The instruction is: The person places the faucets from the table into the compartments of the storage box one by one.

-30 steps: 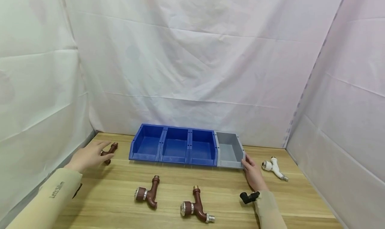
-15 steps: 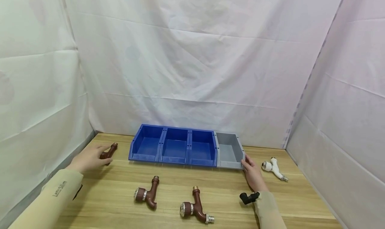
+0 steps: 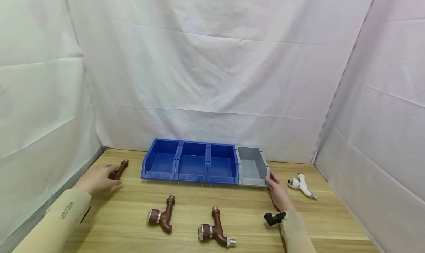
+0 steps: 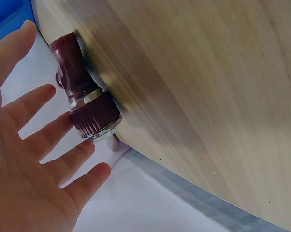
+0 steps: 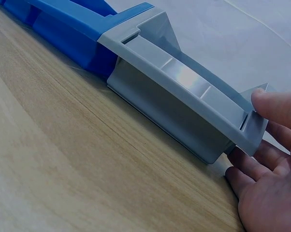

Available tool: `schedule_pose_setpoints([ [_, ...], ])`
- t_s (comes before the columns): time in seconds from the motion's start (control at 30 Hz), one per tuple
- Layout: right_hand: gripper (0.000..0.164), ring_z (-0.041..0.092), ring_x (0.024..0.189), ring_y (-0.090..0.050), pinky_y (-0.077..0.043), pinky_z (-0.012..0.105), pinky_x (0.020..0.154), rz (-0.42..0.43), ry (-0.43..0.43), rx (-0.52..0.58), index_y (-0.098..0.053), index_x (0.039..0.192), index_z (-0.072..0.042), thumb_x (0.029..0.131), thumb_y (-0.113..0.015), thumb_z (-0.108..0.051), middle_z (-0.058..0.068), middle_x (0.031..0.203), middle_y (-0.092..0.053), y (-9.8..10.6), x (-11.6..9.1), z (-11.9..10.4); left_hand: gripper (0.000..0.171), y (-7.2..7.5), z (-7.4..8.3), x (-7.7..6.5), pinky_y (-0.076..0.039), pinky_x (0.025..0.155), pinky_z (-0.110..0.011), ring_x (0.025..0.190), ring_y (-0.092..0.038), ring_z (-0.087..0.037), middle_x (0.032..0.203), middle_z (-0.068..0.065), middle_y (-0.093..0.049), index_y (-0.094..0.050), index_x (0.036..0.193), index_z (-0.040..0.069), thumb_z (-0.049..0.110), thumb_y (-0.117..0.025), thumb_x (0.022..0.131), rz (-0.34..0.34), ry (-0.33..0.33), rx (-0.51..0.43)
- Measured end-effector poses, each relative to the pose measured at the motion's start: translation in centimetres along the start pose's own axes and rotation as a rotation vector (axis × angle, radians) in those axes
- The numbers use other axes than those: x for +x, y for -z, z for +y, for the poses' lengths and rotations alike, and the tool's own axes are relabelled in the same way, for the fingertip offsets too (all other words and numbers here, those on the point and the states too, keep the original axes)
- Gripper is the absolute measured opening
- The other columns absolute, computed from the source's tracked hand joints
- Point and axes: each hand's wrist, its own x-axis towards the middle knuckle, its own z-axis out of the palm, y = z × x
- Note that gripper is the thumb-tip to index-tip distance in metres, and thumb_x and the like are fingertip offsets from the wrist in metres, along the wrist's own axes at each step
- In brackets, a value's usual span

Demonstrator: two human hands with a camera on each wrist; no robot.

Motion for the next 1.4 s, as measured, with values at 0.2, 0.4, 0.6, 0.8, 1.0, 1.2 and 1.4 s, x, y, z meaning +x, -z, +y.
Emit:
schedule_pose_setpoints([
  [0.2,0.059,0.024,0.145,-0.013,-0.015,0.037,0.115,-0.003,-0.003,0.001,-0.009,0.155,-0.001,0.104,-0.039,-0.005,0.015,0.159,-0.010,0.0,-0.1,-0.1,0.066,-0.2,0.0,0.2,-0.039,0.088,-0.066,0.109,-0.048,-0.059,0.124,-0.040,-0.050,-0.062,0.122,-0.006,0.041,-0.077,0.079,-0.024,0.016,0.014],
  [0.4,0.060,0.023,0.145,-0.014,-0.016,0.037,0.115,-0.009,-0.011,0.003,-0.009,0.155,-0.002,0.104,-0.042,-0.008,0.015,0.159,-0.010,0.0,0.1,-0.1,0.063,-0.4,-0.2,0.2,-0.040,0.088,-0.064,0.108,-0.050,-0.058,0.122,-0.039,-0.052,-0.063,0.119,-0.009,0.038,-0.078,0.078,-0.021,0.029,0.033],
  [0.6,0.060,0.024,0.144,-0.015,-0.017,0.037,0.115,-0.006,-0.009,-0.012,-0.010,0.155,-0.002,0.104,-0.042,-0.009,0.015,0.159,-0.010,-0.1,0.1,-0.2,0.065,-0.4,-0.3,0.3,-0.040,0.087,-0.064,0.108,-0.050,-0.058,0.122,-0.039,-0.052,-0.063,0.118,-0.009,0.039,-0.079,0.077,-0.027,0.053,0.030],
  [0.8,0.059,0.024,0.144,-0.014,-0.016,0.037,0.115,0.005,-0.015,-0.010,-0.009,0.154,0.000,0.105,-0.041,-0.007,0.016,0.159,-0.010,-0.2,0.2,-0.1,0.068,-0.4,-0.4,0.5,-0.040,0.087,-0.065,0.109,-0.049,-0.058,0.123,-0.039,-0.051,-0.062,0.119,-0.011,0.039,-0.079,0.076,-0.033,0.059,0.032],
  [1.0,0.059,0.025,0.145,-0.014,-0.016,0.037,0.115,0.011,-0.003,-0.008,-0.009,0.154,0.001,0.104,-0.040,-0.006,0.017,0.159,-0.010,-0.2,0.1,0.1,0.070,-0.6,-0.6,0.7,-0.039,0.087,-0.065,0.108,-0.049,-0.058,0.122,-0.039,-0.051,-0.061,0.118,-0.012,0.040,-0.080,0.075,-0.043,0.056,0.023],
  [1.2,0.059,0.025,0.145,-0.013,-0.016,0.037,0.115,0.025,-0.009,-0.008,-0.009,0.154,0.002,0.104,-0.040,-0.006,0.017,0.159,-0.010,-0.1,0.0,0.1,0.077,-0.6,-1.0,1.3,-0.040,0.087,-0.064,0.108,-0.049,-0.058,0.123,-0.038,-0.051,-0.060,0.120,-0.013,0.044,-0.080,0.073,-0.077,0.064,0.018],
  [1.4,0.059,0.024,0.145,-0.014,-0.017,0.036,0.114,0.035,-0.019,-0.002,-0.010,0.154,0.000,0.104,-0.041,-0.007,0.016,0.159,-0.010,-0.1,0.1,0.0,0.080,-0.7,-1.2,1.5,-0.041,0.086,-0.063,0.107,-0.050,-0.056,0.122,-0.037,-0.053,-0.059,0.121,-0.014,0.046,-0.081,0.072,-0.090,0.054,0.001],
])
